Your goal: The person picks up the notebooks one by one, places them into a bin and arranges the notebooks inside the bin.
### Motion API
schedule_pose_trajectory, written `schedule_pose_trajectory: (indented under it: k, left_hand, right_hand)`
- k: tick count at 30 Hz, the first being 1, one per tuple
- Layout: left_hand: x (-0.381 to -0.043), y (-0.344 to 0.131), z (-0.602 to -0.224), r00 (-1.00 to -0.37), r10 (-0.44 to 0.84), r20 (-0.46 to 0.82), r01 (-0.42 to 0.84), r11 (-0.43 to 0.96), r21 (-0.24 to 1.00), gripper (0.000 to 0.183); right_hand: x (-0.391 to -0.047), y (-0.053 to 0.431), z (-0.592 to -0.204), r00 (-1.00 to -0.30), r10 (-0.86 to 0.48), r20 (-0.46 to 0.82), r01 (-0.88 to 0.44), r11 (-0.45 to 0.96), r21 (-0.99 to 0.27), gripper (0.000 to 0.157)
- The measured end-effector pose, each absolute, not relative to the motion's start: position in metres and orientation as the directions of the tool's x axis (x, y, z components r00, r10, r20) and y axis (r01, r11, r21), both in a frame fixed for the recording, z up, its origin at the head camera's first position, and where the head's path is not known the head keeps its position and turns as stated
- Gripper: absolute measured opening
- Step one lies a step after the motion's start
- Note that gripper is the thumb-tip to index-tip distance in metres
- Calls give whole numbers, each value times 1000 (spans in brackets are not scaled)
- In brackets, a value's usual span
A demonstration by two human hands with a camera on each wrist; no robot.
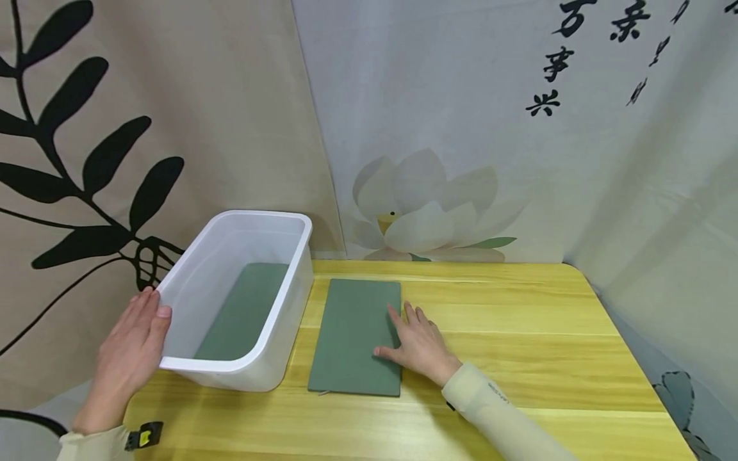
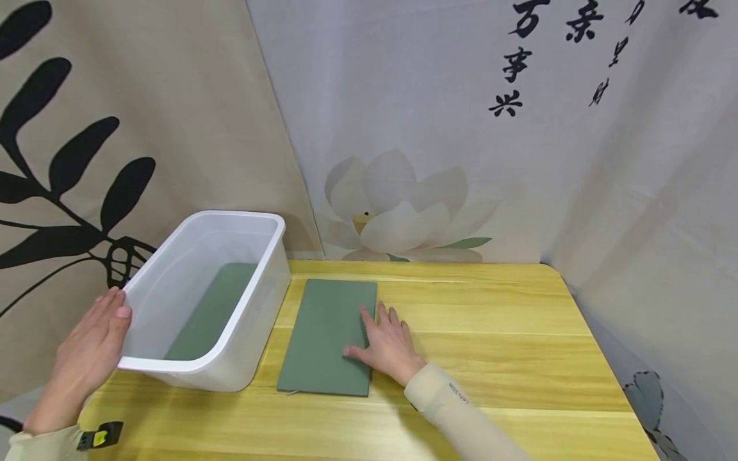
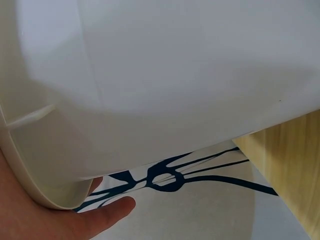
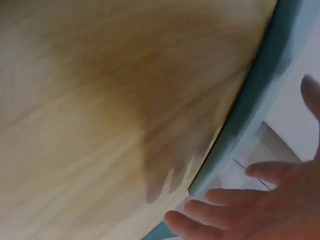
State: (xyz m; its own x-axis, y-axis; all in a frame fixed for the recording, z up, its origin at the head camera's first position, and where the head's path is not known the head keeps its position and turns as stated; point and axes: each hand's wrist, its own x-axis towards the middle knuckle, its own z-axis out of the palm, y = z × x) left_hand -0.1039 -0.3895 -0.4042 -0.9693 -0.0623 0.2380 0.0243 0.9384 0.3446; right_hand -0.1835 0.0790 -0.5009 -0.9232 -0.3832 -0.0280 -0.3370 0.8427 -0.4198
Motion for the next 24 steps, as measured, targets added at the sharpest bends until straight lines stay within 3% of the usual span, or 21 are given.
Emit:
schedule_pose_trajectory:
  k: [7, 24]
  left_hand:
    - [-105, -388, -401, -969, -70, 236, 17, 938, 346, 70]
    - [-102, -390, -404, -967, -61, 248, 30, 937, 348, 67]
  right_hand:
    - [-184, 82, -507, -912, -372, -170, -291, 882, -371, 107]
    - [-192, 126, -501, -857, -452, -248, -295, 824, -484, 99]
